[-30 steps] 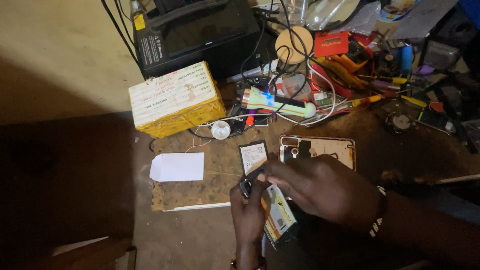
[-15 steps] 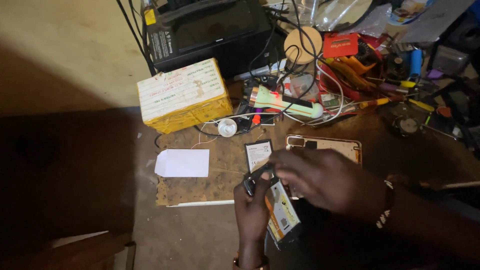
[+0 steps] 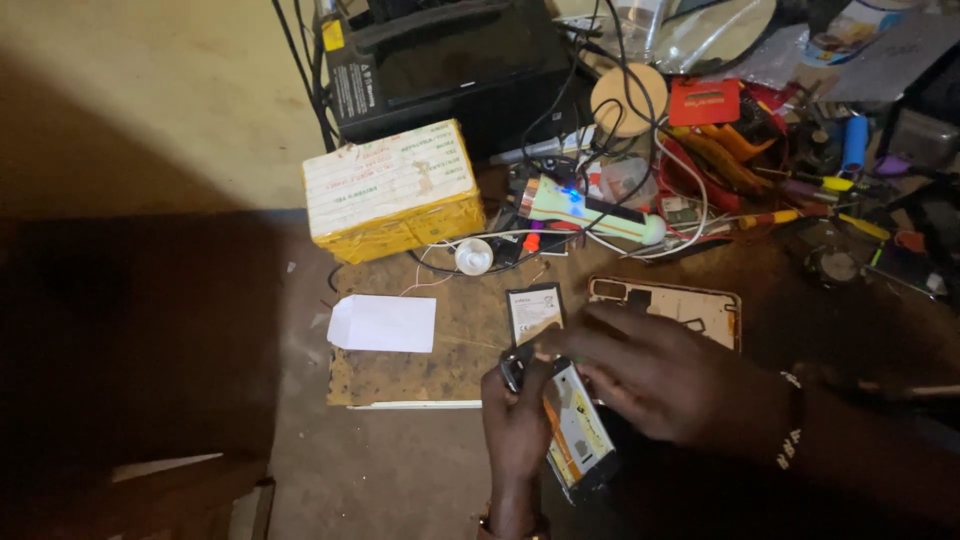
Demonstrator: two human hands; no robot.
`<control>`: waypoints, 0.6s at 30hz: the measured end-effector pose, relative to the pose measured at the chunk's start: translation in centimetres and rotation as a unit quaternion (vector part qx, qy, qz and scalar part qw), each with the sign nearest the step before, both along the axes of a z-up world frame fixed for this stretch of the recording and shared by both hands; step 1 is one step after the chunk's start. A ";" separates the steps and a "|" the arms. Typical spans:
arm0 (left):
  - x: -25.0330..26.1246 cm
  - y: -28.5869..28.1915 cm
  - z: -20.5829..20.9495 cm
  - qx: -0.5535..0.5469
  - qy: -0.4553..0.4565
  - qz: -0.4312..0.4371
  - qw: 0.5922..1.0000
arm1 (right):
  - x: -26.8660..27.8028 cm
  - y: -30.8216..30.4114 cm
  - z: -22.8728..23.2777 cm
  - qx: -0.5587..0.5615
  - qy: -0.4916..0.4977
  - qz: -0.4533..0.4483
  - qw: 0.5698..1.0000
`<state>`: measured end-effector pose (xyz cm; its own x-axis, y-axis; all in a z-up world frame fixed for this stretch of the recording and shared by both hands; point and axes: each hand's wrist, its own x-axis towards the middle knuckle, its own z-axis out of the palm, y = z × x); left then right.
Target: Disassembling a smartphone using a precision screwdriver and removing internal components like the battery.
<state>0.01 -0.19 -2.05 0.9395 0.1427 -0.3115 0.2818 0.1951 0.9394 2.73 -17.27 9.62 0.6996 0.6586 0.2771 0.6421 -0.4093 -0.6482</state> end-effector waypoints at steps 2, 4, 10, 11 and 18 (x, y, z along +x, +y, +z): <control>0.5 -0.2 1.0 0.010 0.030 -0.003 0.999 | 0.0 -0.5 -0.6 -0.074 -0.025 -0.057 0.995; 0.5 0.1 1.0 0.007 0.024 0.001 1.000 | -0.3 -0.3 -1.0 -0.094 -0.025 -0.073 0.993; 0.0 0.3 -0.9 0.051 -0.045 -0.025 0.997 | -0.5 0.4 -0.1 -0.003 -0.008 -0.002 1.000; 0.2 0.3 -1.1 0.059 -0.034 -0.025 0.997 | -0.3 0.2 -0.6 -0.025 -0.025 -0.020 0.999; 0.4 0.2 0.6 0.001 -0.023 -0.009 1.000 | 0.3 0.0 -0.2 -0.050 -0.027 -0.067 0.996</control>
